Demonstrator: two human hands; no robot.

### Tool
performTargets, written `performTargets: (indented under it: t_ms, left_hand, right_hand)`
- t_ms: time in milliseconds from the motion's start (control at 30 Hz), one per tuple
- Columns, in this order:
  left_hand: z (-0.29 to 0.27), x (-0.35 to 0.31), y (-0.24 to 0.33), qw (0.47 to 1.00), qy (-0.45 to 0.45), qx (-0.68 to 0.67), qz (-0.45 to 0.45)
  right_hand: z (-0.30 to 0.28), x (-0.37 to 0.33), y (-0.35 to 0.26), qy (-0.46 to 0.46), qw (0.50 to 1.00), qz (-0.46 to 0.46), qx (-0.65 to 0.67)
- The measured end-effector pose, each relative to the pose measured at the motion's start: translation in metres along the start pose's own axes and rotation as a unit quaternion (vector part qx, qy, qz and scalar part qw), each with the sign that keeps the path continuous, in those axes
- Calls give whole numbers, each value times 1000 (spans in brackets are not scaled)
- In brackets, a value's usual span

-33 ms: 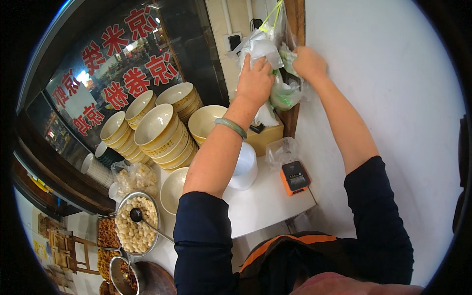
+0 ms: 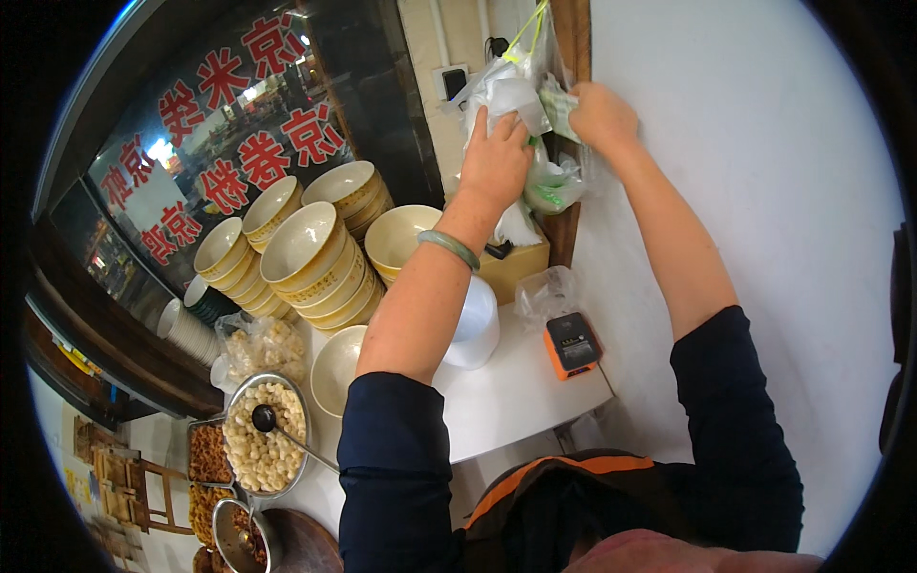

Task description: The person counts cash and places it in a plastic bag, then uses chopsticks to pick various cooked meats and vegetables from containers and place them into a clear plastic bag. The person also handles a printed receipt and a payment terminal during the process.

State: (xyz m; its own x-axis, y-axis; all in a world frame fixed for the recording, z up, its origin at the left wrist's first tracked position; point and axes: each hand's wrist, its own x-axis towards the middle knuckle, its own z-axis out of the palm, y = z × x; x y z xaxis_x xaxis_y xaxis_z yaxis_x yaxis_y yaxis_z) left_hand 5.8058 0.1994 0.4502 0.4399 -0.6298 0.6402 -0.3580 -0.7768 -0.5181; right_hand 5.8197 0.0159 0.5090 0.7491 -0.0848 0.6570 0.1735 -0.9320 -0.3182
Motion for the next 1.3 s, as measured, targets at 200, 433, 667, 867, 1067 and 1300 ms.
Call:
performTargets:
  t_ms: [200, 433, 667, 867, 1067, 1300]
  left_hand:
    - [-17, -20, 13, 991, 108, -78, 11]
    - [-67, -234, 111, 897, 228, -334, -177]
    - [-132, -380, 184, 848, 119, -446, -260]
    - [-162, -429, 170, 807, 36, -379, -452]
    - [-205, -459, 188, 791, 65, -280, -540]
    - [-237, -484, 219, 769, 78, -163, -614]
  right_hand:
    - [-73, -54, -16, 91, 968, -23, 232]
    - [-20, -237, -21, -179, 812, 114, 543]
    - [66, -373, -55, -462, 558, 321, 610]
    - [78, -413, -110, -536, 520, 285, 601]
    - [73, -440, -156, -621, 470, 235, 581]
    - [68, -480, -164, -759, 316, 272, 499]
